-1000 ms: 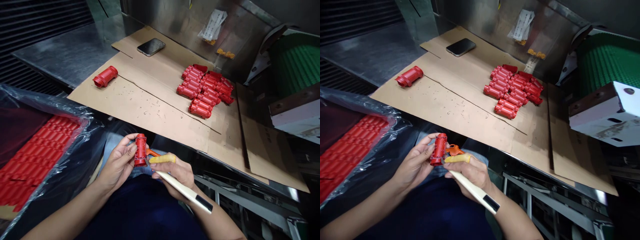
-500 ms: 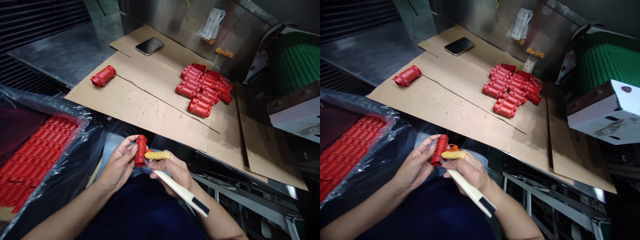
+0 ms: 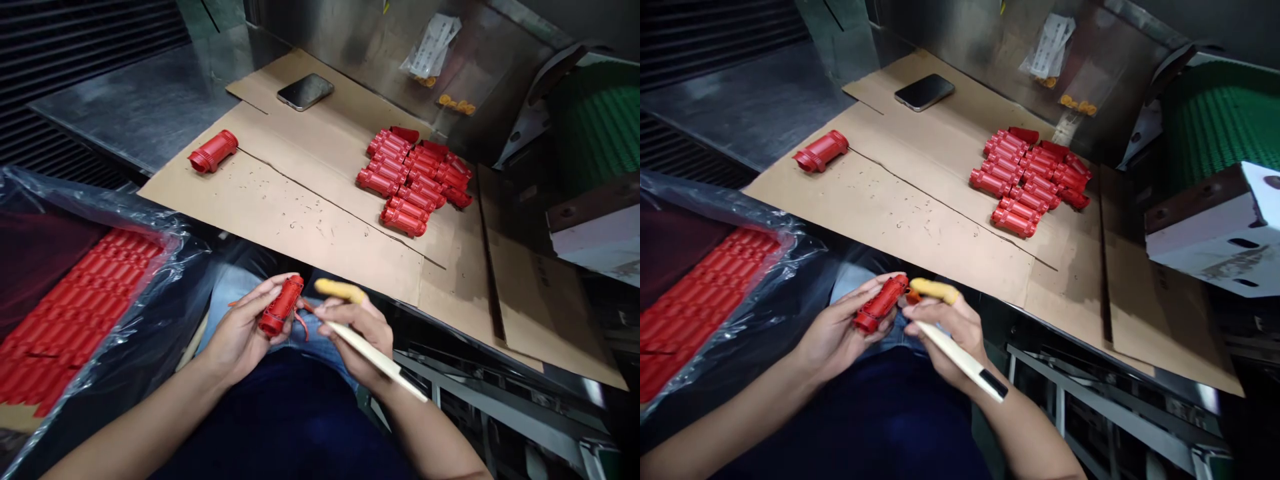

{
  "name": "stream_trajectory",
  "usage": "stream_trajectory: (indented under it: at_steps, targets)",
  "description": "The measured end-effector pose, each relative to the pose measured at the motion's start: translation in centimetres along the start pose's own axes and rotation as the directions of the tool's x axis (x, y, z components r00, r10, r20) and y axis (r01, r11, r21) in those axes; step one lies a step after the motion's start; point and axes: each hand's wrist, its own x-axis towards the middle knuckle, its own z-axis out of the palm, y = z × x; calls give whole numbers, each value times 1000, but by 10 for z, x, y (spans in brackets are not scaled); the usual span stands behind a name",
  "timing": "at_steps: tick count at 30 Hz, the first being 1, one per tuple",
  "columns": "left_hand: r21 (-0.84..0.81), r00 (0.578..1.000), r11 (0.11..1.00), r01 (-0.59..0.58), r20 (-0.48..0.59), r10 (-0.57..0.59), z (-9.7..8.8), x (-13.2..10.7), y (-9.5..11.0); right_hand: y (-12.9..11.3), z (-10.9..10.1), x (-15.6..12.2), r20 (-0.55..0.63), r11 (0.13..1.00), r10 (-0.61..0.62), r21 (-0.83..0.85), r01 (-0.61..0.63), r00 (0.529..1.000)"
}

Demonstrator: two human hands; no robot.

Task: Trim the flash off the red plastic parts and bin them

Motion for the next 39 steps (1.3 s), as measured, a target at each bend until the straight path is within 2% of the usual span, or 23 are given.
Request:
stream_trajectory:
  at_steps: [3,6,9,19,26,28,31,33,35,36,37,39]
  targets:
    - [-6,994,995,97,50,-96,1,1,2,-5,2,6,173,987,-90,150,64,981]
    - [13,988,989,149,32,-149,2,1,2,-6,5,11,217,975,-192,156,160,957]
    - [30,989,988,149,15,-150,3,0,2,-4,8,12,229,971,-219,142,190,949]
    - [61,988,987,151,15,-152,3,1,0,-3,7,9,275,986,-157,97,135,948]
    - [44,987,986,162,6,-162,1,1,-4,-2,6,11,280,976,-214,96,194,936]
    - [57,986,985,164,0,-164,-1,3,-6,-2,5,12,336,977,-214,66,204,917]
    - [69,989,987,143,14,-145,-3,6,-8,-8,2,16,451,991,-126,18,133,884]
    - [49,991,992,120,58,-123,-1,8,-8,-16,0,17,509,985,-170,116,128,844]
    - [26,993,997,67,98,-69,1,8,-7,-21,-1,16,501,951,-268,277,141,823]
    - [23,995,1000,22,98,-24,2,7,-6,-22,-2,13,460,939,-267,323,121,847]
    - [26,996,999,-42,80,40,3,6,-5,-22,-1,10,390,942,-215,326,84,895]
    - [60,977,975,-213,17,213,3,3,-4,-18,1,3,197,970,-52,243,3,979]
